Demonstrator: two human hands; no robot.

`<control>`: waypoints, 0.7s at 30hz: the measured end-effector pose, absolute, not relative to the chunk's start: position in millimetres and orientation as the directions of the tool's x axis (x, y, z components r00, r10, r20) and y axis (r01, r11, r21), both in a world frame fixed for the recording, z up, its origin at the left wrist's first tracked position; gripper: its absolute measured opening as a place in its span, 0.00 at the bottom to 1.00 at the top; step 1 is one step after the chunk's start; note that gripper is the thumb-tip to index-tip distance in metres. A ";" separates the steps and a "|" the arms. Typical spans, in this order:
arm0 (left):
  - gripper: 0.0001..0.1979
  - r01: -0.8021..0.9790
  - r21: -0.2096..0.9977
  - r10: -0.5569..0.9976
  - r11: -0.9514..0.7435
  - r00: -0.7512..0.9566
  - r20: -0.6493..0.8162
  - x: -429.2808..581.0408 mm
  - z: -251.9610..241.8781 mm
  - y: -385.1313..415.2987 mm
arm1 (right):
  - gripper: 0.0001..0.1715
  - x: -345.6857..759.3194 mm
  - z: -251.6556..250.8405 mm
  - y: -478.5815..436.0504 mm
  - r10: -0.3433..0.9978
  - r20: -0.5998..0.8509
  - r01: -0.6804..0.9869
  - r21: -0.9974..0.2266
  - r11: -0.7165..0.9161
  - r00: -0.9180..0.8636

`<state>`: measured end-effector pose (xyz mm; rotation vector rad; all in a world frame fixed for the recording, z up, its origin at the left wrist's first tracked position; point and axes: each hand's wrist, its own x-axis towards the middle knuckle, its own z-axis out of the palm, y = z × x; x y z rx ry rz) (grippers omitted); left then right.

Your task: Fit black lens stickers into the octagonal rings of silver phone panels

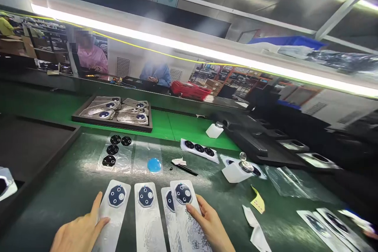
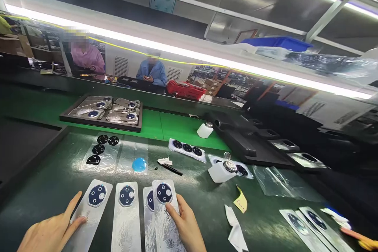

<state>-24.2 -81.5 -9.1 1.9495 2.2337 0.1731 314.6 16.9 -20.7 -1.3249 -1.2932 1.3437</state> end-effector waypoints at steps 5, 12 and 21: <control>0.21 0.924 -0.010 0.843 -0.383 0.354 0.405 -10.5 -19.9 -78.2 | 0.29 292.3 -28.5 8.7 0.977 -0.187 0.093 -0.980 -0.178 -0.101; 0.37 0.809 0.050 0.782 -0.585 0.547 0.300 -6.7 -29.1 -78.1 | 0.25 265.0 -30.6 -7.0 0.974 -0.205 0.080 -0.977 -0.198 -0.091; 0.34 0.823 0.077 0.813 -0.563 0.534 0.233 -16.9 -47.6 -87.2 | 0.21 275.4 -16.6 -1.6 0.993 -0.108 0.326 -0.941 -0.087 -0.047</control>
